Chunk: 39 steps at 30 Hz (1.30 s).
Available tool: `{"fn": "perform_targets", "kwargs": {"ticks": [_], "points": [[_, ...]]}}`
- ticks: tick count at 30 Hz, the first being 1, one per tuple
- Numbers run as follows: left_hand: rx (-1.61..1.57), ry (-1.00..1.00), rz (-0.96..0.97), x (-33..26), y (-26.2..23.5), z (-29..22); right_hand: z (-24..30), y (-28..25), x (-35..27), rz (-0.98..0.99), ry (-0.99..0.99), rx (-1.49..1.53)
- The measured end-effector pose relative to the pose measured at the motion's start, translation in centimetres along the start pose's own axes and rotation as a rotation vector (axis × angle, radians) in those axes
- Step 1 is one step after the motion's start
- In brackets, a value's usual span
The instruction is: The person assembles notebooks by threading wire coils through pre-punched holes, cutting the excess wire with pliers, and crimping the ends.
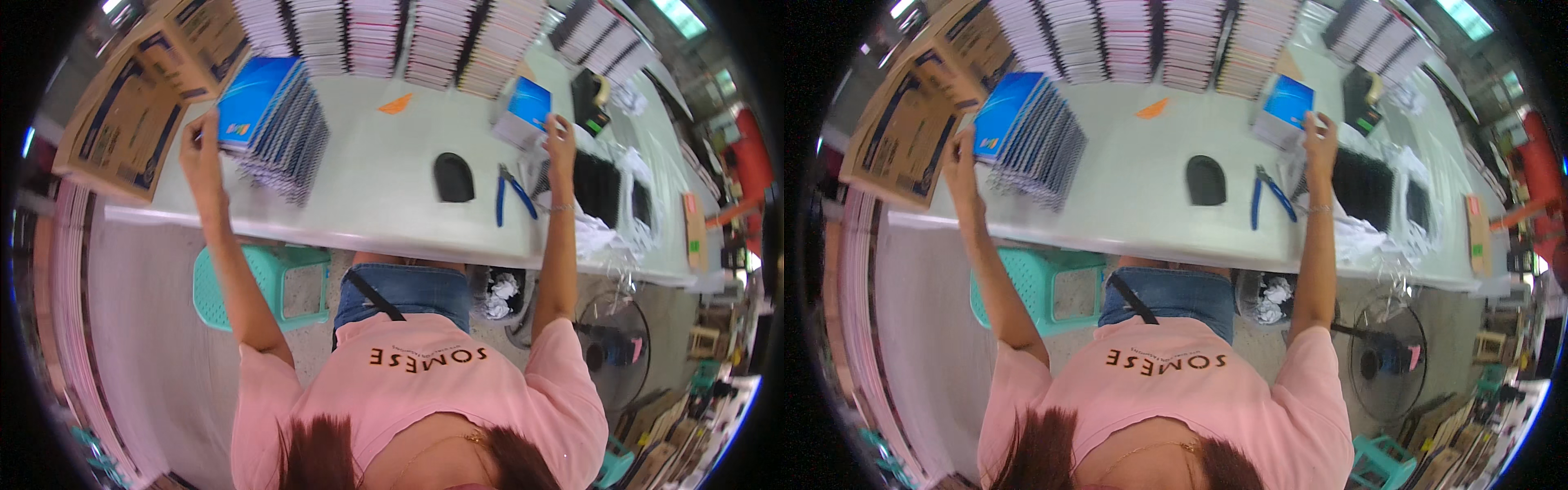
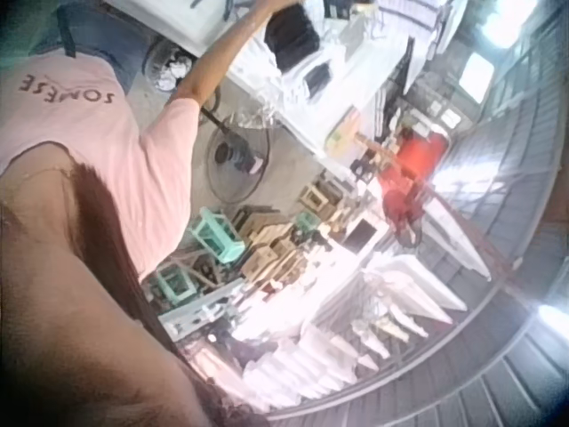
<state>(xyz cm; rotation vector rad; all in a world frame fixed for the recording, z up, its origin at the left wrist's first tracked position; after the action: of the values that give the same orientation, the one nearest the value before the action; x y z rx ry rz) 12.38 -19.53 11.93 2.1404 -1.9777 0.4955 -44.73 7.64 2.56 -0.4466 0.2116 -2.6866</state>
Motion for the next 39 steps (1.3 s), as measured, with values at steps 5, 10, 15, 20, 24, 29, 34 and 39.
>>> {"fn": "perform_targets", "kwargs": {"ticks": [5,10,15,20,24,29,34,39], "points": [[0.300,0.335,-0.270,-3.9,0.4,-7.0,-0.9,1.3,0.8,0.085,0.170,0.054],[0.168,0.564,-0.287,-9.4,3.6,-12.1,-0.7,0.0,1.1,0.016,0.129,0.168],[-0.098,0.320,0.413,-14.7,16.2,-11.0,3.4,-1.1,-2.1,-0.044,-0.018,0.180],[-0.437,-0.156,0.713,-19.3,23.5,-7.2,8.4,3.1,-12.2,0.281,0.151,0.510],[-0.473,-0.217,0.806,-21.2,25.1,-5.6,8.9,3.9,-16.9,0.468,0.102,0.489],[-0.296,-0.167,0.852,-20.4,21.9,-4.9,5.0,-5.7,-7.5,0.114,-0.176,0.130],[0.066,-0.042,0.950,-19.3,17.8,-5.2,-3.2,-27.1,4.2,-0.576,-0.270,-0.827],[0.622,0.375,0.895,-19.9,15.2,-5.7,-10.8,-30.0,6.8,-0.419,0.122,-1.339]]}}
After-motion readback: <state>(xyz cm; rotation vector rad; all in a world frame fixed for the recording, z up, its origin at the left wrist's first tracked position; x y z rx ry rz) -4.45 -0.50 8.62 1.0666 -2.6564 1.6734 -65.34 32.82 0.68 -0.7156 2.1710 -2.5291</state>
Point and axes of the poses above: each hand's wrist, its own x-axis towards the middle knuckle, its own y-axis out of the palm, z = x × y, the point moved 7 cm from there along x, towards the middle knuckle, and after that the axes turned 1 degree about -y, right-handed, at the moved point
